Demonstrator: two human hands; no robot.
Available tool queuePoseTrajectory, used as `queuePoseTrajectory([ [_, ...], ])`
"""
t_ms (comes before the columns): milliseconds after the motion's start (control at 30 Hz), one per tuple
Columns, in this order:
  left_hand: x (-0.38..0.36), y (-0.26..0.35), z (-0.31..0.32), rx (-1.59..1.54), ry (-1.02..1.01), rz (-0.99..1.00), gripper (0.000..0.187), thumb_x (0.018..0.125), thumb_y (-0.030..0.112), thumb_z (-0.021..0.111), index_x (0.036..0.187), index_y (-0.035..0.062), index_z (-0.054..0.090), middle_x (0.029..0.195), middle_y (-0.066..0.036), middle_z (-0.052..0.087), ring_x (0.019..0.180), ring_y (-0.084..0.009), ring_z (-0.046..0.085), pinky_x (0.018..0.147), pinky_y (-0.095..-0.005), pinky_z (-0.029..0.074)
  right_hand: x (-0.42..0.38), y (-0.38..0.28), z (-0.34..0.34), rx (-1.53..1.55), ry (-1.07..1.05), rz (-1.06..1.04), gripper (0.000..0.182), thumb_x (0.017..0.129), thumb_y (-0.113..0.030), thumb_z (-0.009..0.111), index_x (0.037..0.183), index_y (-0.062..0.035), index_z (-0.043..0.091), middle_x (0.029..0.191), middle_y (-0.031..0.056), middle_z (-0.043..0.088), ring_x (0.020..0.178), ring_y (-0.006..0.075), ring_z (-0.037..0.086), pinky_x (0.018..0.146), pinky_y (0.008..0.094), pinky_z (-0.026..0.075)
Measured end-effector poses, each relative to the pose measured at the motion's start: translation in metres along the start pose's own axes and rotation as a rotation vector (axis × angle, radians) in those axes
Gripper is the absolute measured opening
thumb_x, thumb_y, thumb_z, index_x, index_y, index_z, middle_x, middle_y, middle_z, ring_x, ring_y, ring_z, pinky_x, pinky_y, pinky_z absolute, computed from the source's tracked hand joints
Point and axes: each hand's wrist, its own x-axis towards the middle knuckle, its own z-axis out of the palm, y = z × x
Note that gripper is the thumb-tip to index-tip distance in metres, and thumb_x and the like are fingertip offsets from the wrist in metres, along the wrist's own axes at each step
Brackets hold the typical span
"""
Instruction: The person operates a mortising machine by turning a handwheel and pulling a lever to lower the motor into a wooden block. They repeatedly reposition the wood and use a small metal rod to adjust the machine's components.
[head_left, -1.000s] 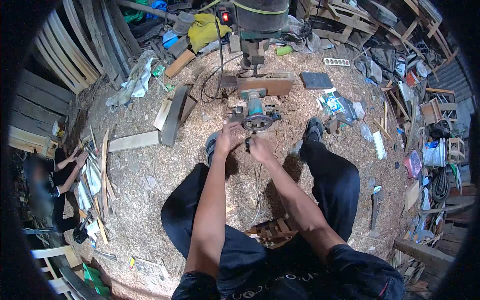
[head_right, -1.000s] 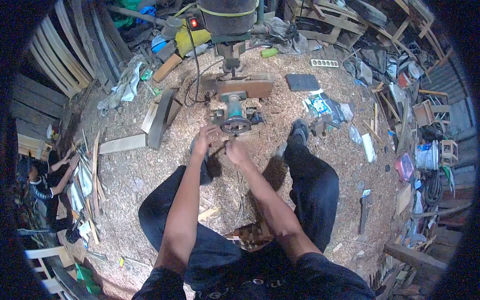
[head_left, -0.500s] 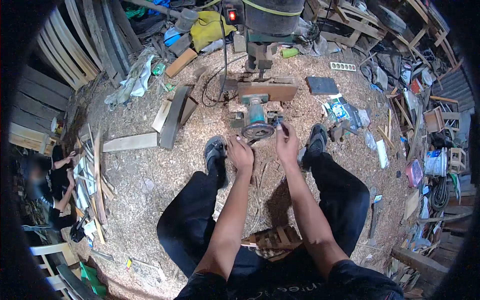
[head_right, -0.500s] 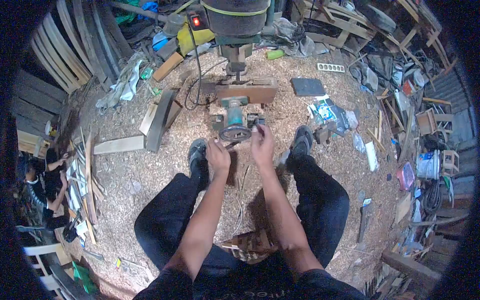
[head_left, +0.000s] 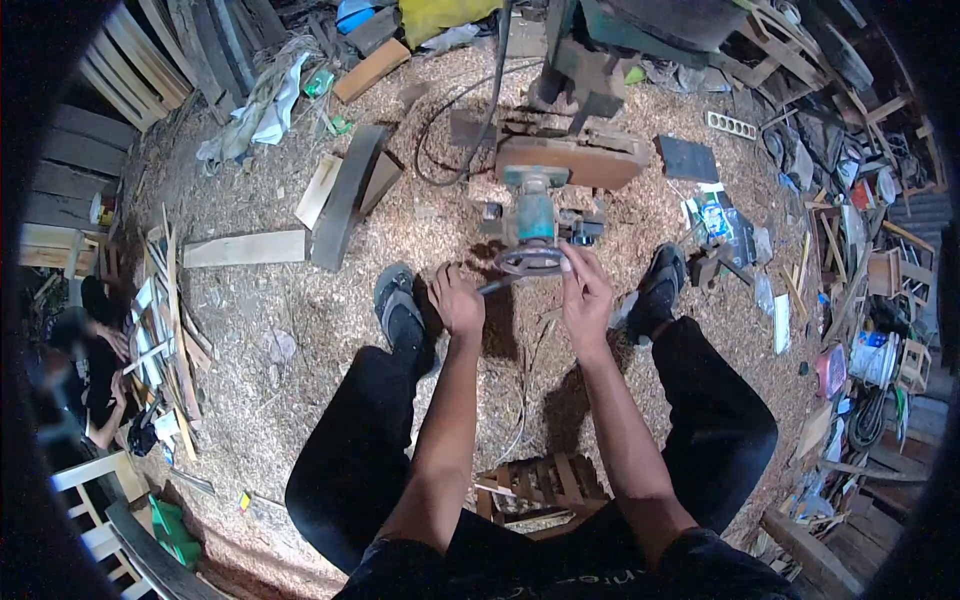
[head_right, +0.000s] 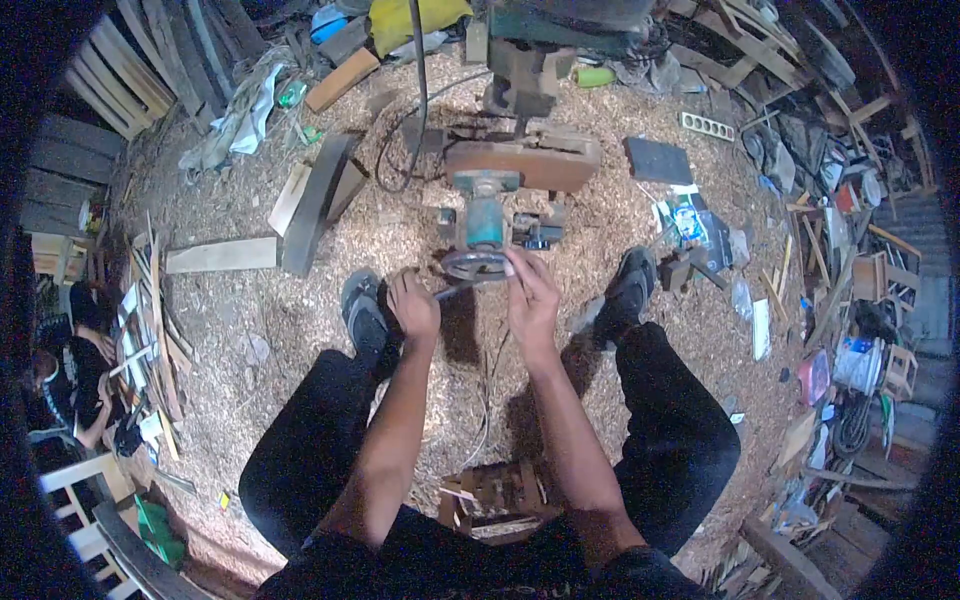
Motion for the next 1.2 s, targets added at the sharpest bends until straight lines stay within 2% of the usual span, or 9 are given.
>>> queuePoseTrajectory([
  [200, -0.033, -0.059, 0.109, 0.447, 0.063, -0.158, 0.048, 0.095, 0.037, 0.052, 0.132, 0.0062, 0.052, 0.146, -0.014, 0.045, 0.137, -0.0333, 0.039, 0.111, -0.0588, 0.024, -0.004, 0.002, 0.004, -0.101, -0.05, -0.004, 0.026, 0.094, -0.006, 0.062, 0.118, -0.0027, 0.069, 0.111, 0.0151, 0.066, 0.107, 0.0233, 0.062, 0.095, 0.0337, 0.047],
  [267, -0.034, -0.058, 0.118, 0.364, -0.172, -0.291, 0.043, 0.096, 0.036, 0.051, 0.132, 0.0122, 0.053, 0.149, -0.013, 0.044, 0.138, -0.034, 0.038, 0.112, -0.0586, 0.023, -0.001, 0.004, 0.008, -0.027, -0.057, -0.011, 0.026, 0.092, -0.005, 0.063, 0.117, -0.0037, 0.07, 0.11, 0.0155, 0.066, 0.106, 0.0234, 0.062, 0.094, 0.0338, 0.048],
  [400, -0.04, -0.075, 0.119, 0.855, -0.152, 0.025, 0.051, 0.102, 0.041, 0.035, 0.147, 0.0179, 0.041, 0.153, -0.015, 0.037, 0.14, -0.0376, 0.032, 0.113, -0.0616, 0.016, -0.013, 0.009, 0.018, 0.095, -0.028, 0.072, 0.024, 0.092, -0.004, 0.063, 0.115, -0.0017, 0.07, 0.11, 0.0152, 0.066, 0.105, 0.0233, 0.063, 0.093, 0.0336, 0.048],
  [533, -0.021, -0.054, 0.09, 0.532, -0.364, -0.097, 0.052, 0.101, 0.034, 0.035, 0.15, 0.0173, 0.036, 0.159, -0.014, 0.026, 0.144, -0.0364, 0.027, 0.114, -0.0642, 0.014, -0.006, 0.005, 0.017, 0.049, -0.043, 0.059, 0.022, 0.096, -0.007, 0.06, 0.115, 0.0008, 0.068, 0.111, 0.0134, 0.064, 0.105, 0.0214, 0.06, 0.093, 0.0316, 0.046],
  [667, -0.041, -0.058, 0.066, 0.156, -0.498, 0.057, 0.049, 0.092, 0.014, 0.053, 0.137, -0.0003, 0.046, 0.15, -0.023, 0.037, 0.14, -0.038, 0.032, 0.117, -0.0564, 0.018, -0.003, -0.001, 0.02, 0.106, -0.08, 0.074, 0.024, 0.099, -0.008, 0.054, 0.118, 0.0022, 0.063, 0.112, 0.0106, 0.06, 0.106, 0.0185, 0.056, 0.094, 0.028, 0.042],
  [700, -0.047, -0.06, 0.064, 0.069, -0.226, 0.281, 0.041, 0.099, 0.028, 0.049, 0.121, -0.0055, 0.056, 0.13, -0.027, 0.055, 0.129, -0.0418, 0.045, 0.11, -0.0526, 0.032, -0.005, 0.001, 0.021, 0.106, -0.073, 0.06, 0.024, 0.099, -0.008, 0.054, 0.119, 0.0018, 0.063, 0.111, 0.0103, 0.06, 0.105, 0.0183, 0.056, 0.093, 0.028, 0.042],
  [833, -0.041, -0.051, 0.052, -0.152, -0.344, 0.162, 0.046, 0.101, 0.036, 0.046, 0.114, -0.0061, 0.058, 0.113, -0.031, 0.06, 0.108, -0.0481, 0.055, 0.094, -0.0501, 0.046, -0.003, 0.003, 0.018, 0.124, -0.085, 0.089, 0.024, 0.098, -0.01, 0.056, 0.118, 0.0003, 0.064, 0.11, 0.0113, 0.061, 0.105, 0.0198, 0.057, 0.092, 0.0295, 0.044],
  [933, -0.008, -0.053, 0.032, -0.173, -0.818, -0.044, 0.057, 0.094, 0.051, 0.055, 0.115, -0.0017, 0.06, 0.107, -0.03, 0.064, 0.102, -0.0448, 0.06, 0.092, -0.0505, 0.048, 0.0, 0.004, 0.009, 0.071, -0.138, 0.07, 0.024, 0.098, -0.011, 0.056, 0.118, -0.0001, 0.062, 0.11, 0.0142, 0.06, 0.104, 0.0243, 0.059, 0.088, 0.0315, 0.046],
  [1200, 0.012, -0.026, -0.023, -0.157, -0.628, 0.115, 0.063, 0.089, 0.062, 0.055, 0.085, 0.0005, 0.069, 0.08, -0.026, 0.067, 0.077, -0.0455, 0.065, 0.069, -0.0518, 0.052, 0.001, 0.028, -0.003, -0.1, -0.168, -0.144, 0.022, 0.099, -0.011, 0.052, 0.117, 0.0026, 0.054, 0.107, 0.0203, 0.057, 0.099, 0.0343, 0.058, 0.087, 0.0394, 0.047],
])
